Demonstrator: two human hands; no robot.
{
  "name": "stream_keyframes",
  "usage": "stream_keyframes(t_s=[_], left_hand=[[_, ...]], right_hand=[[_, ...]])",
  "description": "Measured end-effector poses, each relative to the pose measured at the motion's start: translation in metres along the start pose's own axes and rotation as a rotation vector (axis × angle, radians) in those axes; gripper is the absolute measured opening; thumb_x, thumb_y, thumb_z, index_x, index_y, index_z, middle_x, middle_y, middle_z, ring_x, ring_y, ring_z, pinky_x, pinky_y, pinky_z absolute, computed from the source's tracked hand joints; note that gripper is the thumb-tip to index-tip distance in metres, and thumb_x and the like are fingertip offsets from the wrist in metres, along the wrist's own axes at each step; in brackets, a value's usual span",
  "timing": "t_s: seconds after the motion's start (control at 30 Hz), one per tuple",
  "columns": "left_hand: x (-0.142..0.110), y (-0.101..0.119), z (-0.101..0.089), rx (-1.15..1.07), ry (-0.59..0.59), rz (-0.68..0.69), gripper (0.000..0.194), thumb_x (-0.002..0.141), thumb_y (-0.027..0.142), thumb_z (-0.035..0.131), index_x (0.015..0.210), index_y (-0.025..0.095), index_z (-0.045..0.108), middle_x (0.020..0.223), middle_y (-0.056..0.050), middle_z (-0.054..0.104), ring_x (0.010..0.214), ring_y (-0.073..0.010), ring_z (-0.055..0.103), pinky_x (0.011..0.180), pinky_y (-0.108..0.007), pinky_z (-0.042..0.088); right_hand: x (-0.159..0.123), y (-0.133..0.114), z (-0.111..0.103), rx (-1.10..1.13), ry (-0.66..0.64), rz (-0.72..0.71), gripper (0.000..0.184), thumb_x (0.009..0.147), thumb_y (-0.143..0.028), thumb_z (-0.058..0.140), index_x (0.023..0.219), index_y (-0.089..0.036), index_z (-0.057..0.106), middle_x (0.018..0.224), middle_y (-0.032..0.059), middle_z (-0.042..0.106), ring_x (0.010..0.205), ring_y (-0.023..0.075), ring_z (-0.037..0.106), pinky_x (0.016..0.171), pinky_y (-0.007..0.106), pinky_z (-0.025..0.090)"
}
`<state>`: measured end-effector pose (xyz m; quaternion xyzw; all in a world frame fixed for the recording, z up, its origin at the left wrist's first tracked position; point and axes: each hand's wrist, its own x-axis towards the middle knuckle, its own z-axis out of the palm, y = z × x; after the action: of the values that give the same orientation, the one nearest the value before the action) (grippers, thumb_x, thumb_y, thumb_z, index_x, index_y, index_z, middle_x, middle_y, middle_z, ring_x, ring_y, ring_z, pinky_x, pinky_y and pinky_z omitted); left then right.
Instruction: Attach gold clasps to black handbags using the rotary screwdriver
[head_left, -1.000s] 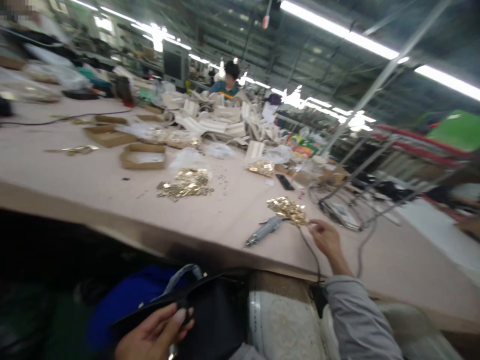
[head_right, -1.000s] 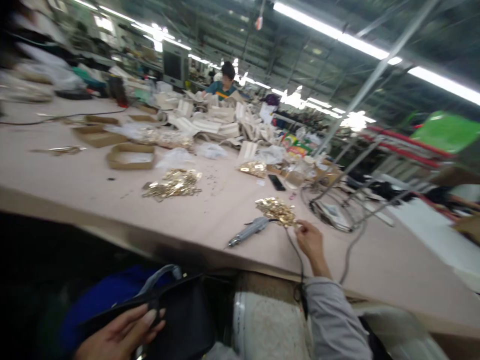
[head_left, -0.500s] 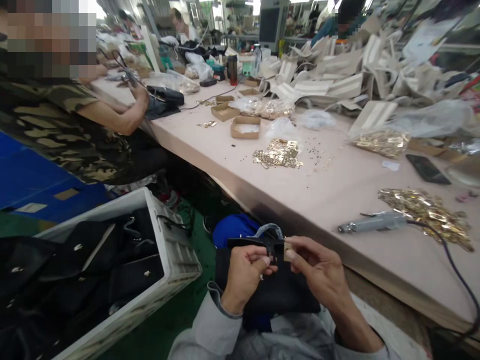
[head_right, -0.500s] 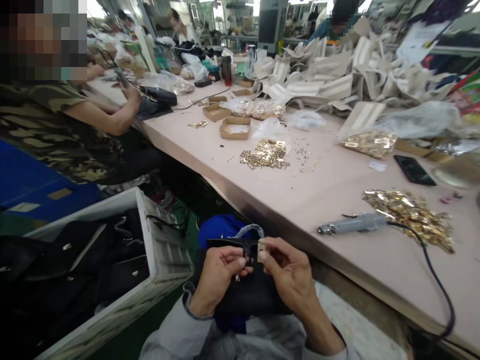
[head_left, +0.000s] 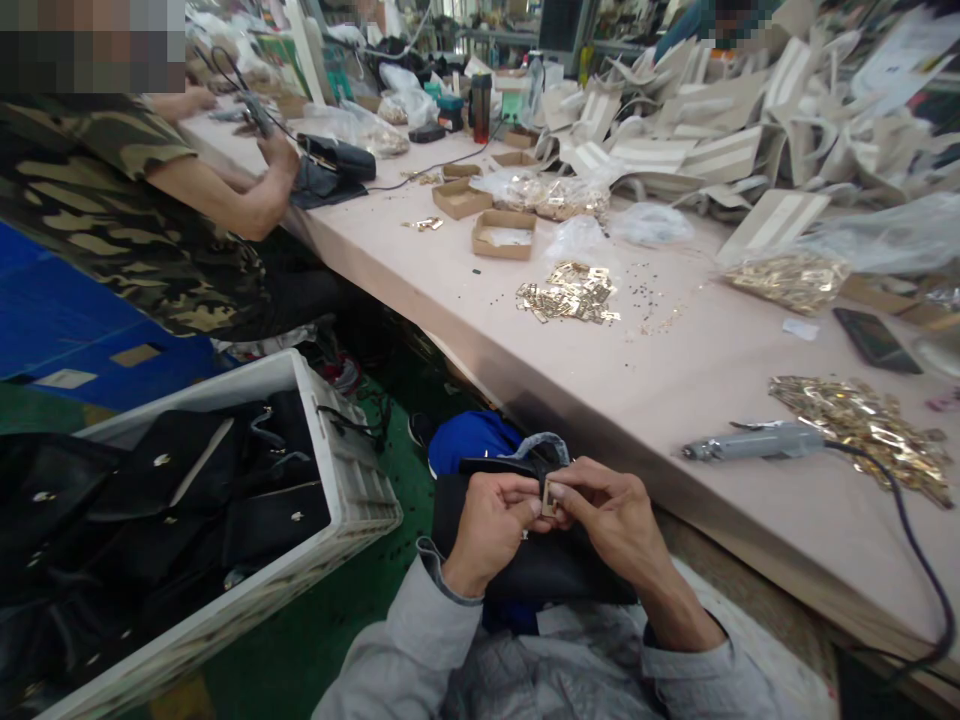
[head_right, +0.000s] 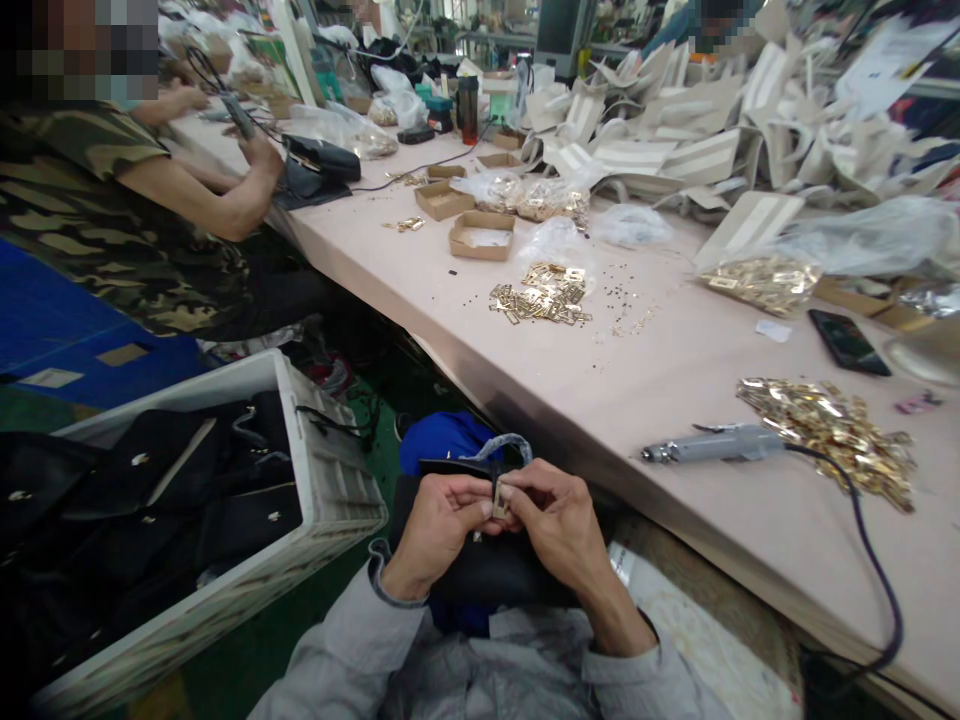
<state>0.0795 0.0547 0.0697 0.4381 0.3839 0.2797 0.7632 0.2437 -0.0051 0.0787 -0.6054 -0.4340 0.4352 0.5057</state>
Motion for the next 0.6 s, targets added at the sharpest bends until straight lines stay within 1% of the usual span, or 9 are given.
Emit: stream_keyframes(t_s=[0.13, 0.27, 0.37, 0.47, 0.53, 0.6], left_hand=[[0.0, -0.001, -0.001, -0.01, -0.004, 0.0, 0.023, 0.076, 0.018, 0.074, 0.094, 0.007, 0.082, 0.082, -0.014, 0.082, 0.072, -0.0233, 0.078, 0.068, -0.029, 0.062], [-0.002, 0.001, -0.001, -0.027, -0.055, -0.02, 0.022, 0.077, 0.019, 0.073, 0.094, 0.007, 0.081, 0.08, -0.014, 0.081, 0.067, -0.0212, 0.078, 0.066, -0.027, 0.062], [-0.004, 0.002, 0.001, -0.017, -0.037, -0.024, 0.024, 0.078, 0.024, 0.076, 0.092, 0.005, 0.08, 0.077, -0.015, 0.08, 0.064, -0.0206, 0.077, 0.062, -0.026, 0.061], [-0.004, 0.0, 0.006, -0.002, 0.038, -0.023, 0.023, 0.074, 0.024, 0.078, 0.086, 0.005, 0.077, 0.07, -0.014, 0.079, 0.057, -0.0188, 0.074, 0.055, -0.023, 0.058], [-0.005, -0.001, 0.009, -0.01, 0.081, -0.024, 0.02, 0.072, 0.023, 0.077, 0.083, 0.005, 0.075, 0.065, -0.012, 0.077, 0.051, -0.0165, 0.07, 0.049, -0.021, 0.054], [-0.006, -0.002, 0.011, -0.009, 0.097, -0.026, 0.02, 0.071, 0.023, 0.076, 0.082, 0.006, 0.074, 0.06, -0.01, 0.074, 0.047, -0.0151, 0.067, 0.046, -0.02, 0.052]], right_hand=[[0.001, 0.004, 0.001, -0.059, 0.015, -0.025, 0.024, 0.089, -0.042, 0.078, 0.093, -0.018, 0.081, 0.085, 0.0068, 0.068, 0.074, 0.0177, 0.065, 0.062, 0.027, 0.052], [0.002, 0.006, 0.001, -0.092, 0.037, -0.015, 0.023, 0.088, -0.041, 0.078, 0.09, -0.018, 0.08, 0.081, 0.0054, 0.066, 0.069, 0.0162, 0.061, 0.059, 0.027, 0.049], [0.002, 0.009, 0.002, -0.108, 0.047, -0.007, 0.023, 0.086, -0.041, 0.079, 0.089, -0.018, 0.079, 0.079, 0.0049, 0.066, 0.066, 0.0159, 0.06, 0.058, 0.027, 0.048], [0.001, 0.012, 0.004, -0.08, 0.061, 0.061, 0.028, 0.084, -0.044, 0.08, 0.091, -0.017, 0.079, 0.075, 0.0045, 0.067, 0.061, 0.016, 0.059, 0.054, 0.027, 0.048], [0.0, 0.013, 0.007, -0.06, 0.098, 0.14, 0.034, 0.081, -0.046, 0.082, 0.095, -0.015, 0.078, 0.072, 0.0044, 0.068, 0.057, 0.0162, 0.059, 0.052, 0.028, 0.048], [-0.002, 0.012, 0.01, -0.062, 0.142, 0.207, 0.039, 0.078, -0.047, 0.084, 0.098, -0.014, 0.077, 0.072, 0.0053, 0.071, 0.058, 0.0171, 0.061, 0.053, 0.028, 0.05]])
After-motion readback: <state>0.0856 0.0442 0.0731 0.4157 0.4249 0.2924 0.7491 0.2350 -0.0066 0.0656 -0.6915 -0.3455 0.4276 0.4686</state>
